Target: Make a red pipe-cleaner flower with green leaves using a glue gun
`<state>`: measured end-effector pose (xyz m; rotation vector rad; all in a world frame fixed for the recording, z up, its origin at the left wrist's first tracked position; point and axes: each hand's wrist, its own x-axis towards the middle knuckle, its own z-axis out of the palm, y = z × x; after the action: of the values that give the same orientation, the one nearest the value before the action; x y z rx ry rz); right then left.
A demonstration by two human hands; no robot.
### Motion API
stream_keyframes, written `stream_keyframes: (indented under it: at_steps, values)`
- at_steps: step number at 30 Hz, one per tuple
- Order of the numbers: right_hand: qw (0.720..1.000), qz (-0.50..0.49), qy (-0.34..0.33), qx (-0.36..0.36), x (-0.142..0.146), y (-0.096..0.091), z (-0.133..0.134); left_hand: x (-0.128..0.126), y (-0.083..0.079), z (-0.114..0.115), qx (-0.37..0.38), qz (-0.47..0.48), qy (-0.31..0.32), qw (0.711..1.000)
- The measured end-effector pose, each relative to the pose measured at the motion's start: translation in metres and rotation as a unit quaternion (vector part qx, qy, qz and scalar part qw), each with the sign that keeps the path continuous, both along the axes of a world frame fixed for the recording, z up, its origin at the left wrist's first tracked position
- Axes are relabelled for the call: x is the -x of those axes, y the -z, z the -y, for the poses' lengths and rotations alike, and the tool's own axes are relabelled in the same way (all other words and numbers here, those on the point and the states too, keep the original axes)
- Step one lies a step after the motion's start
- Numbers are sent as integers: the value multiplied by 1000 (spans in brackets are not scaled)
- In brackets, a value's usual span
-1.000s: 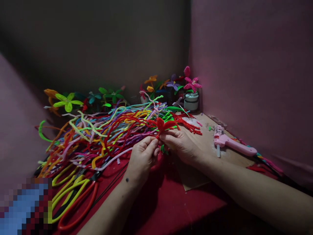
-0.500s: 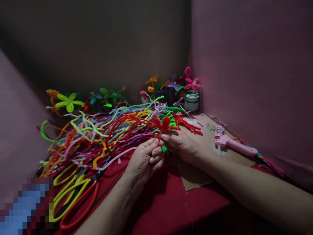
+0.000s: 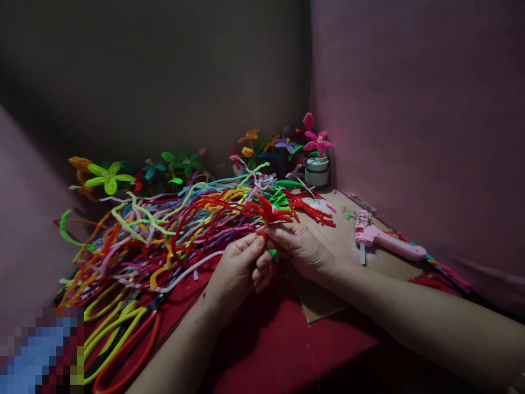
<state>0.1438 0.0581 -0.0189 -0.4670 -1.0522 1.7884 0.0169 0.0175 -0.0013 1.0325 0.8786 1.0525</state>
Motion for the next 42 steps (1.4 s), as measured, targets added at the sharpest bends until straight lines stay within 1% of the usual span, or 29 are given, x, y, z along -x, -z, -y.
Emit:
stream_keyframes:
  at_steps: [1,3,5,7,9,12,14,15,17,20,22,26,28,30,33,36,38,39,42]
  values:
    - [1000,3,10,-5,0,-1,1,-1,-1,0,-25,-53,-14,998]
    - [999,10,27,-19,0,-2,3,-2,-2,1,-80,-156,-40,984]
    - [998,12,42,-34,0,-3,3,-3,-3,3,-126,-233,-68,962]
    - [997,15,58,-48,-1,-3,3,-4,-3,4,-168,-289,-102,937]
    - [996,16,68,-51,-1,-3,3,-4,-1,6,-214,-351,-137,901]
    - [997,22,65,-40,-2,-4,3,-3,5,6,-280,-447,-178,831]
    - [997,34,62,-35,-1,-4,4,-2,9,5,-305,-492,-197,791]
    - [997,41,63,-33,-1,-3,4,-2,11,5,-311,-505,-204,779]
    - [996,43,66,-30,-1,-2,5,-1,14,5,-316,-513,-213,769]
    - [998,18,62,-29,0,0,7,-1,15,5,-321,-508,-221,768]
    - [998,13,59,-33,1,-1,7,-1,14,6,-318,-500,-221,774]
    - [997,10,57,-49,1,-3,7,-2,8,6,-301,-454,-215,811]
    - [997,-5,52,-60,1,-5,6,-3,5,6,-295,-438,-213,822]
    - [996,-10,35,-75,0,-7,6,-3,4,7,-291,-432,-216,826]
    - [996,15,9,-83,-2,-9,7,-2,3,7,-285,-431,-220,828]
    - [997,31,22,-68,-3,-8,6,-1,3,7,-275,-426,-215,834]
    - [997,33,32,-57,-3,-4,4,-2,2,6,-260,-402,-211,852]
    - [998,31,36,-51,-3,-2,3,-2,2,6,-244,-381,-207,867]
    - [998,14,42,-32,-1,5,-2,-5,0,6,-149,-277,-183,931]
